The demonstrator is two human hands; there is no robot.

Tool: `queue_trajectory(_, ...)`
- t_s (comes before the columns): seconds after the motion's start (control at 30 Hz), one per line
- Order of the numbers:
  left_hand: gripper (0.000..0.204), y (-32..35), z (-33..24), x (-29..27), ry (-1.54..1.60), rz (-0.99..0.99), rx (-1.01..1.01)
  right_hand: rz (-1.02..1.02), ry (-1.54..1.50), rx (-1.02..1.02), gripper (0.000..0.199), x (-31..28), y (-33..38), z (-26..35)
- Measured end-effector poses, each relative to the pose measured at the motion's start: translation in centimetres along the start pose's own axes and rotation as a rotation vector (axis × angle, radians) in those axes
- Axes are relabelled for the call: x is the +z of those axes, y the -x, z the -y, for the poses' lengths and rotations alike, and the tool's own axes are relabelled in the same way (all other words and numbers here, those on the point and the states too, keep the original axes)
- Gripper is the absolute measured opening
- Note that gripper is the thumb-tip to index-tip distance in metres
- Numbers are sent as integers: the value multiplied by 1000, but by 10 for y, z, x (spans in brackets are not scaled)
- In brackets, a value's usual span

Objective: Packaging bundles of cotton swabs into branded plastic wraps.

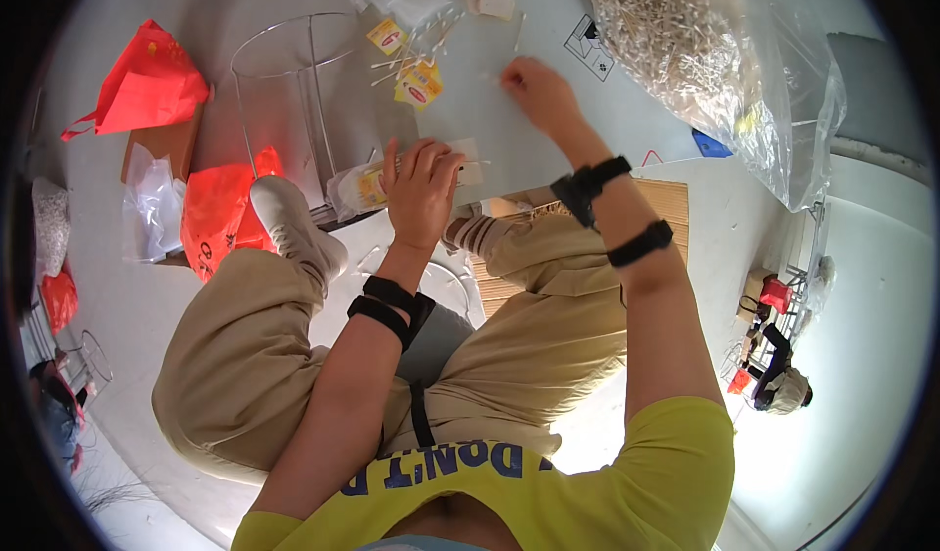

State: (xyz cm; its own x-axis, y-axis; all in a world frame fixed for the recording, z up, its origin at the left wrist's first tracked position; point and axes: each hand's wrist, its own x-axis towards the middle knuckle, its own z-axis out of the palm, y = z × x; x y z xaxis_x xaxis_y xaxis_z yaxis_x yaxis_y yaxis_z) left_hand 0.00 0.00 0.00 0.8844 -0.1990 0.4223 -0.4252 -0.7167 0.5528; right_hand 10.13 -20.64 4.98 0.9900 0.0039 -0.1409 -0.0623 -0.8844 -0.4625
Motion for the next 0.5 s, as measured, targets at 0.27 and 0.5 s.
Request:
queue_trajectory(0.27,14,3,0,-7,-10,-35,3,147,-281,-169,9,28,64,38)
queue_trajectory(0.5,15,1,1,-4,-21,-14,24,92,-253,-197,14,18,71,31)
